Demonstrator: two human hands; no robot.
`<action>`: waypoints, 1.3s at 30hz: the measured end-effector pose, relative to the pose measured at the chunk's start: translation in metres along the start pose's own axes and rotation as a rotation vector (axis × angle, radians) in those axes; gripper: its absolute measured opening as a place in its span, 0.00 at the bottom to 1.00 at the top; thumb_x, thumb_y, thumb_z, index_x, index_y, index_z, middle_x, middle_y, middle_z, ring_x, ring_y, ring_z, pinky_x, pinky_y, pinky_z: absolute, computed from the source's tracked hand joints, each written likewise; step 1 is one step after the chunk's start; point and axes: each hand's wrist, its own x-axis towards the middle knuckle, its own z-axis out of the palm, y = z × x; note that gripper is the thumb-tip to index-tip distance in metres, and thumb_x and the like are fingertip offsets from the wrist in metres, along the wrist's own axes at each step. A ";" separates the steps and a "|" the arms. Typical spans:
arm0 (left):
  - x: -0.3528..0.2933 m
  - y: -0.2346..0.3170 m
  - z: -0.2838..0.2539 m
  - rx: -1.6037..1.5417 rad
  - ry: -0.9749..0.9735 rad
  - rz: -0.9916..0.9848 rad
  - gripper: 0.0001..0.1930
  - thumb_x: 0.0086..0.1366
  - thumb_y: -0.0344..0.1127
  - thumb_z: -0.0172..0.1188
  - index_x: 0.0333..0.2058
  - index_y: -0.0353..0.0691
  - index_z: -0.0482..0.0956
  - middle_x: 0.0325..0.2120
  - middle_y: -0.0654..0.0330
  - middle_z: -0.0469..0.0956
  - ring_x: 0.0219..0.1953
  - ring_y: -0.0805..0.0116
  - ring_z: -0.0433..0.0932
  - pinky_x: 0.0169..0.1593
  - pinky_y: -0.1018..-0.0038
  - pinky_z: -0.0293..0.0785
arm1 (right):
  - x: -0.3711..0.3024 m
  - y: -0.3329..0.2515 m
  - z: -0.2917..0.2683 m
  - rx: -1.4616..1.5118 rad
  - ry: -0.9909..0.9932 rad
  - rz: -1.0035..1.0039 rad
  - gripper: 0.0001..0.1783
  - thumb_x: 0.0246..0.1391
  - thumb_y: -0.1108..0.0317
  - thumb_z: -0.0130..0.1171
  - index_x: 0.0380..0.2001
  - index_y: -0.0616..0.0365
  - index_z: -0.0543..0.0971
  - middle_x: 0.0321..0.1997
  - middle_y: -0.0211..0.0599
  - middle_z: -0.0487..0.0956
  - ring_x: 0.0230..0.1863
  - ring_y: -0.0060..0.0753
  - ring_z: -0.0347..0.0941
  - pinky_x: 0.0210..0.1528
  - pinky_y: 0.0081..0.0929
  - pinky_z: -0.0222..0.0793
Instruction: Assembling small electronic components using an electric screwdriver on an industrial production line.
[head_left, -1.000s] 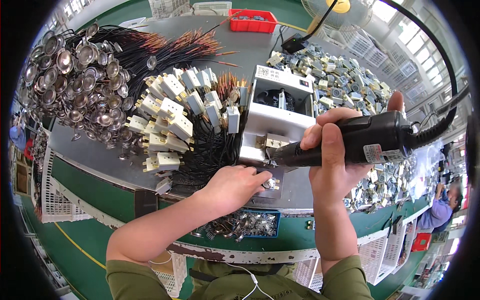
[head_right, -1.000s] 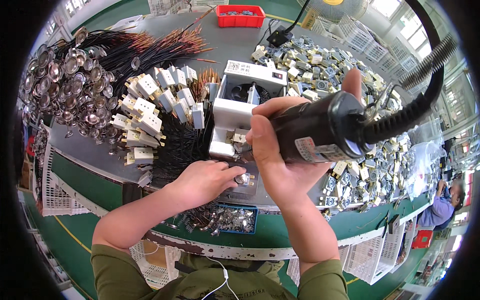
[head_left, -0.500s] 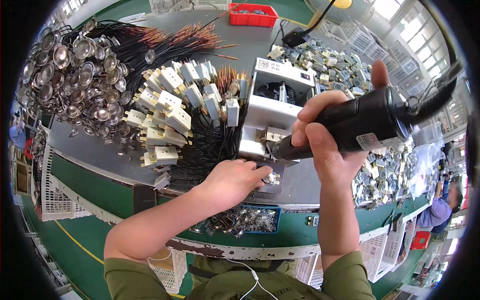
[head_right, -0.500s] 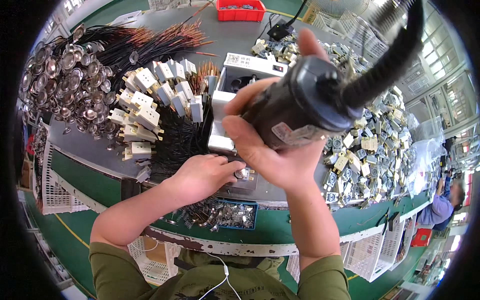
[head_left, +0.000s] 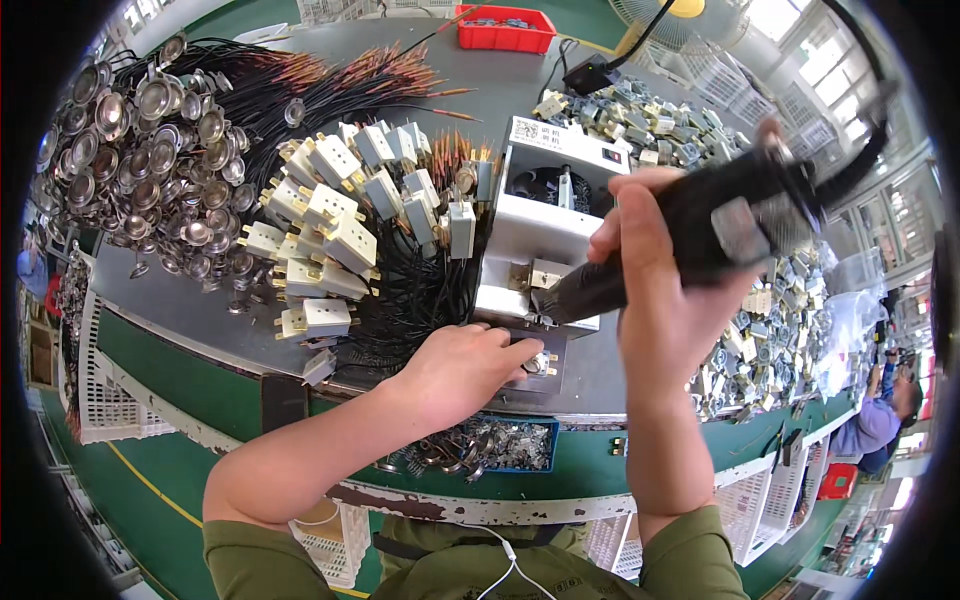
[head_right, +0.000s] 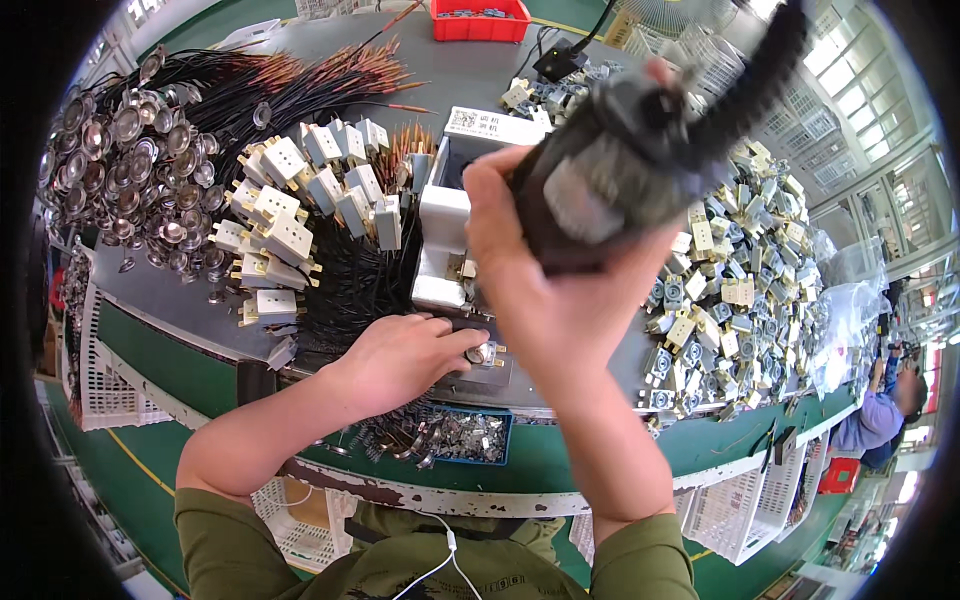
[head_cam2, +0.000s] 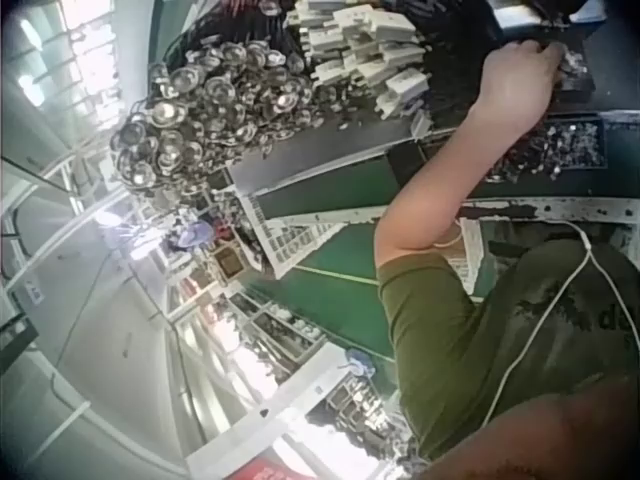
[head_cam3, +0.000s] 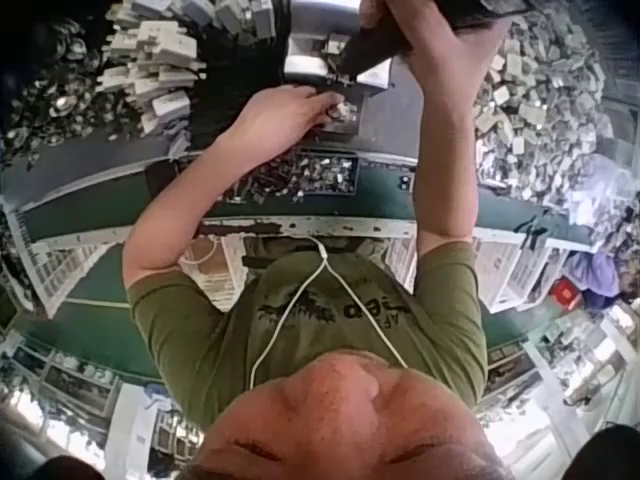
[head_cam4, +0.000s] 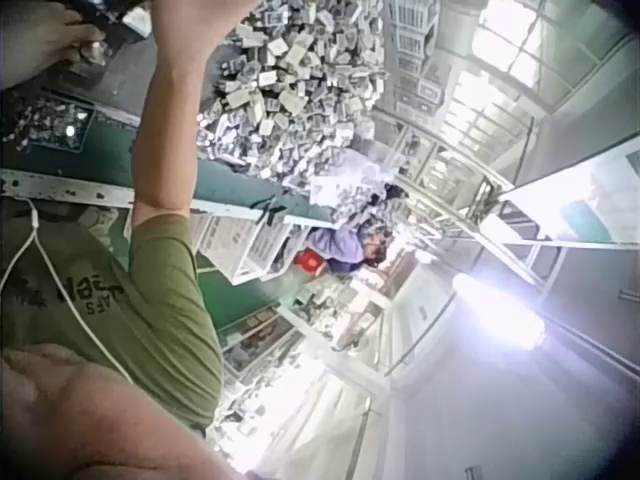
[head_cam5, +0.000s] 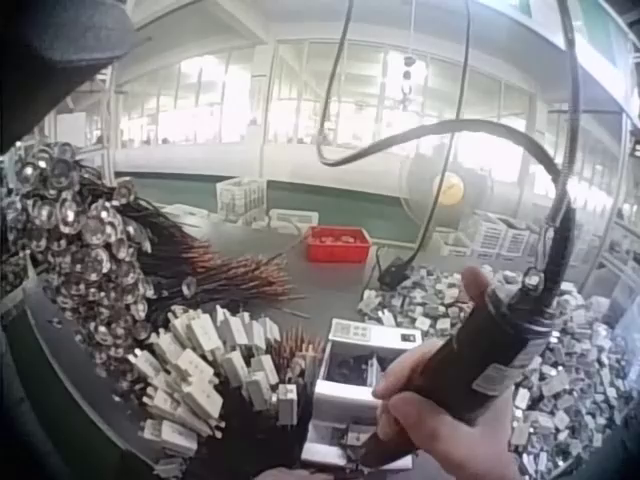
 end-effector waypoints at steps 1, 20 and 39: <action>0.000 0.001 -0.001 0.001 -0.007 0.007 0.17 0.64 0.41 0.62 0.51 0.45 0.77 0.29 0.57 0.80 0.37 0.55 0.82 0.36 0.61 0.79 | -0.006 0.000 0.002 -0.049 0.027 -0.068 0.52 0.59 0.81 0.60 0.76 0.55 0.38 0.38 0.42 0.81 0.26 0.24 0.76 0.29 0.23 0.77; -0.004 -0.007 0.010 0.002 0.094 0.081 0.20 0.67 0.45 0.60 0.55 0.47 0.78 0.30 0.59 0.78 0.37 0.57 0.80 0.39 0.63 0.78 | -0.016 -0.006 -0.003 -0.099 -0.065 -0.089 0.54 0.61 0.83 0.56 0.75 0.43 0.31 0.40 0.48 0.79 0.26 0.24 0.75 0.31 0.23 0.75; -0.001 -0.003 0.004 -0.030 0.069 0.062 0.17 0.66 0.42 0.62 0.52 0.47 0.79 0.30 0.59 0.78 0.35 0.56 0.81 0.39 0.64 0.78 | -0.038 -0.021 -0.037 0.119 -0.033 0.034 0.26 0.59 0.82 0.59 0.58 0.64 0.63 0.40 0.46 0.78 0.27 0.25 0.76 0.30 0.22 0.76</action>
